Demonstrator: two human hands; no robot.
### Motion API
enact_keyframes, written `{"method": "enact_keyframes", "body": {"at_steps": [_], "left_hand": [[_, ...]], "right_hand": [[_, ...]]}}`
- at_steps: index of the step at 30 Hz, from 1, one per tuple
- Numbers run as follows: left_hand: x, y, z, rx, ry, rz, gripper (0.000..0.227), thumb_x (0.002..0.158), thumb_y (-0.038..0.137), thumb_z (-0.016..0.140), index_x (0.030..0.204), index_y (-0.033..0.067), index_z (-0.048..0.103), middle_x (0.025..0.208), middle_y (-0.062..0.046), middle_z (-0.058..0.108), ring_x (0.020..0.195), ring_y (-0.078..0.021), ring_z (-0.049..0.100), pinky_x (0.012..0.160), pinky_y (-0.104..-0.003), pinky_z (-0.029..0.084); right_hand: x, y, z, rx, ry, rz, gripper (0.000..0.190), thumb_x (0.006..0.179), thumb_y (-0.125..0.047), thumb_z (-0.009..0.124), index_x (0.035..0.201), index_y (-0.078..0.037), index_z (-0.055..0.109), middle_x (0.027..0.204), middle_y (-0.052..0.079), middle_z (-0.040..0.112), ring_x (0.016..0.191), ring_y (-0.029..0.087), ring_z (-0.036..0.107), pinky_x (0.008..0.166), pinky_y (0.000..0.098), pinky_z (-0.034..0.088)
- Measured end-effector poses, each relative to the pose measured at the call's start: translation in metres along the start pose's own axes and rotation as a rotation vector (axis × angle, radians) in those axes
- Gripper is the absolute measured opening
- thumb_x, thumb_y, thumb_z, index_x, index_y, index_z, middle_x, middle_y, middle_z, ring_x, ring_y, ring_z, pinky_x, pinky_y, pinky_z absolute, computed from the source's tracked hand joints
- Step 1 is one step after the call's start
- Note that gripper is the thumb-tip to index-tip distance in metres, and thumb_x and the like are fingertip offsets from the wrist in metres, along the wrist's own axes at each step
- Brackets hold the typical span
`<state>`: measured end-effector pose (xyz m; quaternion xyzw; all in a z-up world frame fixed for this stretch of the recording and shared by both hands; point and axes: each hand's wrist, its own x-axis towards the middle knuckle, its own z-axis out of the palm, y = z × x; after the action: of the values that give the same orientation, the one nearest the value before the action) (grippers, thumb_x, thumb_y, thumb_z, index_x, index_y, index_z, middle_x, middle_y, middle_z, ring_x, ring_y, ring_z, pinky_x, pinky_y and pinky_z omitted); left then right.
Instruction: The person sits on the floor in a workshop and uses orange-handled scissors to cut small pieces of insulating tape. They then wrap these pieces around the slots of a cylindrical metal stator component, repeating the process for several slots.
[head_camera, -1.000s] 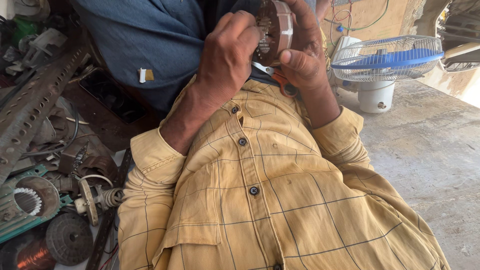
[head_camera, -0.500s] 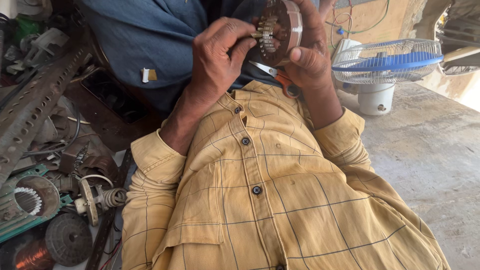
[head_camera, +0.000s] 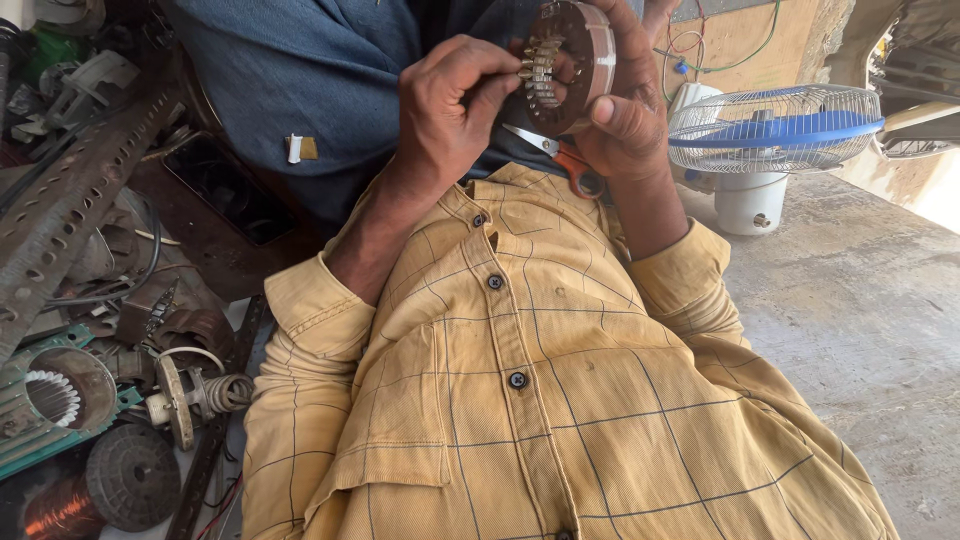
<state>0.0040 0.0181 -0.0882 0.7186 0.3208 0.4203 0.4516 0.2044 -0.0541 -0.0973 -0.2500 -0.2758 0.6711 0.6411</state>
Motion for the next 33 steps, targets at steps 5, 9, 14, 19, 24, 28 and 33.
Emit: {"method": "enact_keyframes", "body": {"at_steps": [5,9,14,19,24,28,33], "left_hand": [[0.0,-0.001,0.0,0.049,-0.028,0.012,0.012,0.096,-0.003,0.077,0.099,0.0027,0.067,0.094,-0.008,0.071,0.087,-0.0199,0.075,0.073,-0.028,0.062],[0.002,-0.001,0.004,0.081,-0.029,0.067,0.01,0.097,-0.002,0.075,0.1,0.0024,0.066,0.096,-0.009,0.07,0.092,-0.022,0.075,0.078,-0.03,0.064],[0.0,-0.002,0.002,0.017,0.013,-0.048,0.008,0.1,-0.001,0.072,0.106,0.0029,0.068,0.1,-0.009,0.072,0.088,-0.0206,0.076,0.073,-0.03,0.063],[-0.014,0.028,-0.012,-0.053,-0.08,-0.008,0.031,0.099,0.007,0.078,0.126,-0.0008,0.064,0.126,-0.017,0.063,0.111,-0.0282,0.071,0.085,-0.031,0.066],[-0.007,0.042,-0.006,0.138,-0.123,0.043,0.048,0.086,0.015,0.091,0.122,-0.0016,0.064,0.128,-0.014,0.059,0.114,-0.0305,0.069,0.095,-0.037,0.063],[-0.012,0.031,-0.006,0.037,-0.132,-0.074,0.045,0.085,0.012,0.094,0.121,0.0016,0.069,0.13,-0.009,0.062,0.111,-0.0249,0.072,0.092,-0.033,0.063],[-0.013,0.014,-0.002,-0.328,-0.177,-0.181,0.037,0.096,0.014,0.085,0.124,-0.0005,0.066,0.134,-0.008,0.058,0.113,-0.0162,0.072,0.098,-0.029,0.066]], "right_hand": [[0.002,-0.002,0.005,-0.019,0.015,0.006,0.08,0.086,-0.023,0.085,0.149,-0.009,0.039,0.142,0.012,0.057,0.132,0.026,0.063,0.11,0.0381,0.057],[-0.009,0.002,-0.01,-0.02,0.101,0.03,0.082,0.088,-0.019,0.082,0.157,-0.006,0.041,0.134,0.014,0.057,0.116,0.022,0.061,0.104,0.0366,0.057],[-0.005,0.005,-0.009,0.047,0.065,0.012,0.079,0.092,-0.019,0.08,0.157,-0.009,0.038,0.14,0.016,0.057,0.126,0.027,0.063,0.107,0.04,0.058],[-0.001,-0.001,0.009,-0.008,0.054,-0.01,0.077,0.095,-0.021,0.079,0.157,-0.013,0.034,0.143,0.016,0.055,0.133,0.032,0.064,0.112,0.0442,0.058],[-0.006,0.002,0.025,-0.322,0.115,-0.08,0.073,0.099,-0.022,0.075,0.16,-0.007,0.038,0.138,0.013,0.055,0.121,0.021,0.059,0.104,0.0357,0.052],[-0.014,-0.002,0.025,-0.236,0.248,0.014,0.057,0.11,-0.013,0.064,0.159,-0.002,0.038,0.148,0.014,0.052,0.133,0.023,0.059,0.115,0.0393,0.054],[-0.011,0.004,0.008,-0.294,0.2,0.01,0.052,0.11,0.007,0.058,0.159,0.001,0.042,0.151,0.015,0.054,0.141,0.025,0.057,0.121,0.0406,0.052]]}}
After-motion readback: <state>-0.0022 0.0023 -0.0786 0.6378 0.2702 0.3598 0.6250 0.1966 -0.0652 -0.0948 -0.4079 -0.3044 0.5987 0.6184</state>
